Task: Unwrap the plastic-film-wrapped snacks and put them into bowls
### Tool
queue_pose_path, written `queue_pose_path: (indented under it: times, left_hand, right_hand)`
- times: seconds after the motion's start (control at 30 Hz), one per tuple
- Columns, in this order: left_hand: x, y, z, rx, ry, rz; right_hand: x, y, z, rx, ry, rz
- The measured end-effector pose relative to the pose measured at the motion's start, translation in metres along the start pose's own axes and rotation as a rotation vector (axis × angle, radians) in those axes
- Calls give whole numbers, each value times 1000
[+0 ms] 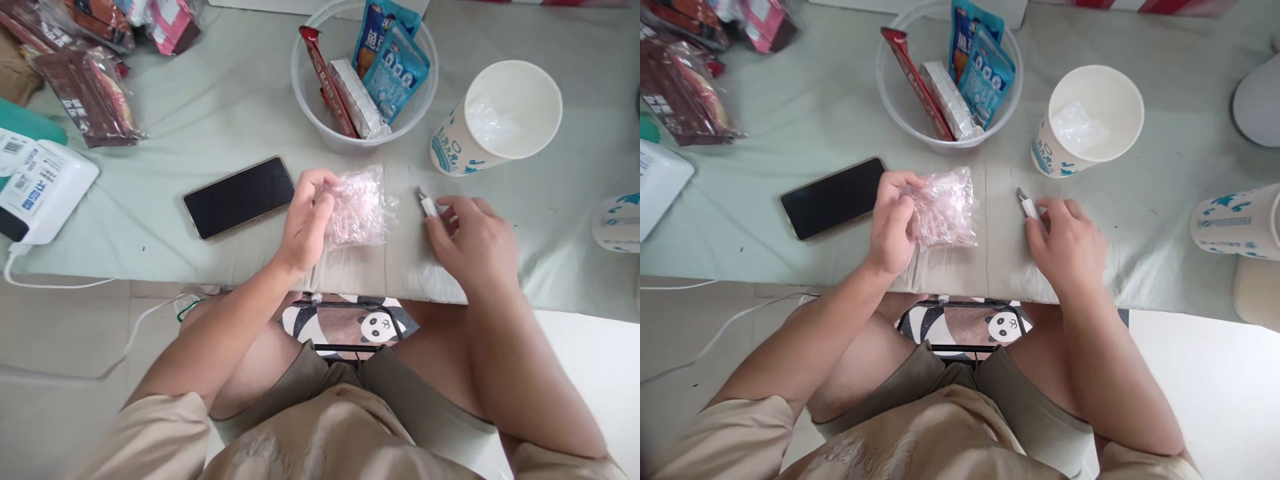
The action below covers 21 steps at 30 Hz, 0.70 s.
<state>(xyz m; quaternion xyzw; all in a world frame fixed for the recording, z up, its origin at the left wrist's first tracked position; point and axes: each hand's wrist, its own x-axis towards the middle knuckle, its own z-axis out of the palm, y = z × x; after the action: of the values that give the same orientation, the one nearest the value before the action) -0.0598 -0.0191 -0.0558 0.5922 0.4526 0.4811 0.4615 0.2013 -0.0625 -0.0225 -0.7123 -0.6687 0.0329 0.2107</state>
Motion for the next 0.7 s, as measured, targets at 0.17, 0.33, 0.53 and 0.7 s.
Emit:
queue_pose_path:
  times: [0.17, 0.33, 0.53, 0.7]
  left_hand:
    - [-7, 7, 3, -116, -204, -70]
    - [-6, 3, 6, -181, -208, -97]
    - [0, -4, 3, -64, -149, -29]
    - [1, 4, 2, -20, -221, 6]
  right_hand:
    - [-2, -19, -2, 311, 88, -364]
    - [-11, -47, -2, 458, -15, -611]
    - [-13, -45, 0, 550, -175, -751]
    - [-6, -42, -3, 660, 16, -575]
